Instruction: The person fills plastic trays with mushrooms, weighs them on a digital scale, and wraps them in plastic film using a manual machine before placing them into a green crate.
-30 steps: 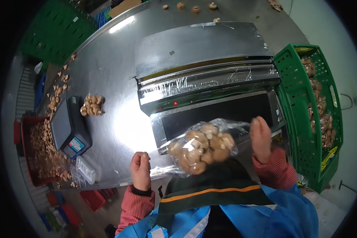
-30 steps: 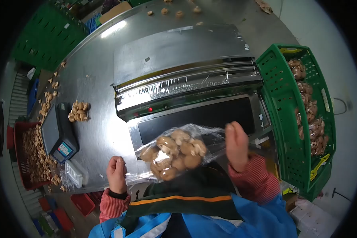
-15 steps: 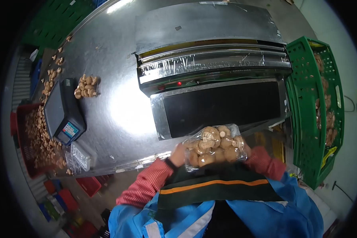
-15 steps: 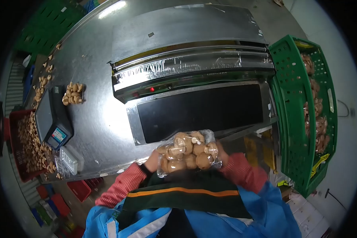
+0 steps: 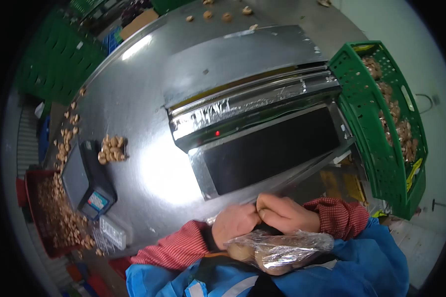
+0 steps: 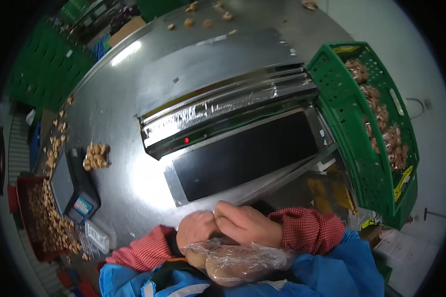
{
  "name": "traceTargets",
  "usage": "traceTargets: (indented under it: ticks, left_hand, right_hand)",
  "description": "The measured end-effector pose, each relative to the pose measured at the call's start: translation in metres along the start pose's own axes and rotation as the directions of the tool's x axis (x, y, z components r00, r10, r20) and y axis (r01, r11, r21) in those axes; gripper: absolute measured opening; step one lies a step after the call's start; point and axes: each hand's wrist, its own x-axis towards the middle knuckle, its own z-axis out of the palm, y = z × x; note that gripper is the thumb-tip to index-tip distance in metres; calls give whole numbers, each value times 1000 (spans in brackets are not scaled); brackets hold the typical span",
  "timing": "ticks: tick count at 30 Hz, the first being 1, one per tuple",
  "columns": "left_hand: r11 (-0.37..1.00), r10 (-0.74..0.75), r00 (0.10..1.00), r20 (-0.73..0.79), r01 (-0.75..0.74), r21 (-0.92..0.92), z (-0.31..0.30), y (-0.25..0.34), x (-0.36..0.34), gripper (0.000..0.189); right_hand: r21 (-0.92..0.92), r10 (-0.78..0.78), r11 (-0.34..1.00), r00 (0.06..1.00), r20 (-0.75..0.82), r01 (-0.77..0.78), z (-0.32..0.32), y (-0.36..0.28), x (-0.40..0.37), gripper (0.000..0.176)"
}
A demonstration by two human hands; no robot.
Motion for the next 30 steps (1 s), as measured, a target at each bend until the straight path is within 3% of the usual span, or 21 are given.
traceTargets:
  ticks: [1,3,5,6,7,9,10,11,13,15,17,19,20,21,23,24,25,26,27,28,30]
  left_hand:
    - [981,-28,999,-40,19,-194,-3,-7,-5,20]
    - [828,-93,993,-76,35,-560,7,-18,-22,39]
    - [209,-146,989,-31,0,-978,12,-21,-34,63]
    - [-205,-90,994,57,38,-978,15,-28,-36,72]
    - [-384,-32,999,-23,-34,-923,17,-16,-22,70]
    - [233,-219,975,-37,15,-972,28,-11,-6,66]
    - [307,-241,968,-68,10,-952,30,-11,8,63]
    - [221,-273,959,-78,-17,-975,31,-8,18,62]
    - [45,-339,936,-94,-84,-995,34,-4,36,59]
    - [153,-378,910,-172,-122,-981,30,1,60,56]
    - [297,-359,902,-242,-135,-945,23,7,93,55]
    - [423,-284,909,-304,-166,-891,6,28,138,58]
    - [330,-256,943,-214,-123,-936,-11,46,157,62]
    - [273,-178,939,-296,-242,-931,-12,55,183,65]
    - [312,-131,930,-342,-289,-905,-15,58,219,65]
    - [437,-87,944,-317,-250,-864,-15,53,229,61]
    - [463,-101,941,-323,-243,-853,-11,49,233,54]
    - [456,-157,938,-309,-209,-865,-4,44,232,50]
    - [445,-213,932,-294,-175,-878,3,40,230,46]
    - [419,-275,910,-309,-176,-891,13,35,230,37]
    - [376,-397,876,-273,-116,-919,27,23,220,33]
  right_hand:
    - [-98,-50,994,996,-74,43,3,6,-1,16]
    - [48,75,997,984,-160,-68,6,22,-3,18]
    - [220,125,972,975,-185,-83,2,37,-3,20]
    - [389,206,914,958,-200,-115,1,41,-5,25]
    - [455,200,887,951,-236,-74,-1,46,-8,26]
    - [579,189,815,937,-295,18,-8,63,-12,29]
    - [555,77,825,952,-295,106,-22,82,-24,30]
    - [537,-37,820,956,-291,195,-37,102,-36,35]
    - [962,193,207,957,-217,177,-67,58,-67,45]
    - [759,1,572,925,-380,312,-95,59,-91,60]
    - [196,-49,961,816,-576,196,-114,45,-98,52]
    - [136,-69,961,685,-725,240,-146,26,-105,42]
    - [198,-52,930,641,-766,311,-169,22,-111,31]
    - [168,-63,931,596,-801,324,-197,20,-122,28]
    - [89,-153,895,487,-860,438,-260,16,-146,24]
    - [124,-122,865,442,-889,486,-295,10,-162,24]
    - [-34,-206,882,321,-924,470,-336,14,-173,22]
    - [7,-120,895,257,-959,446,-363,1,-183,20]
    - [-149,-215,921,148,-965,361,-404,13,-188,21]
    - [-106,-141,977,194,-971,183,-450,31,-200,28]
    - [82,18,969,266,-964,231,-484,50,-183,34]
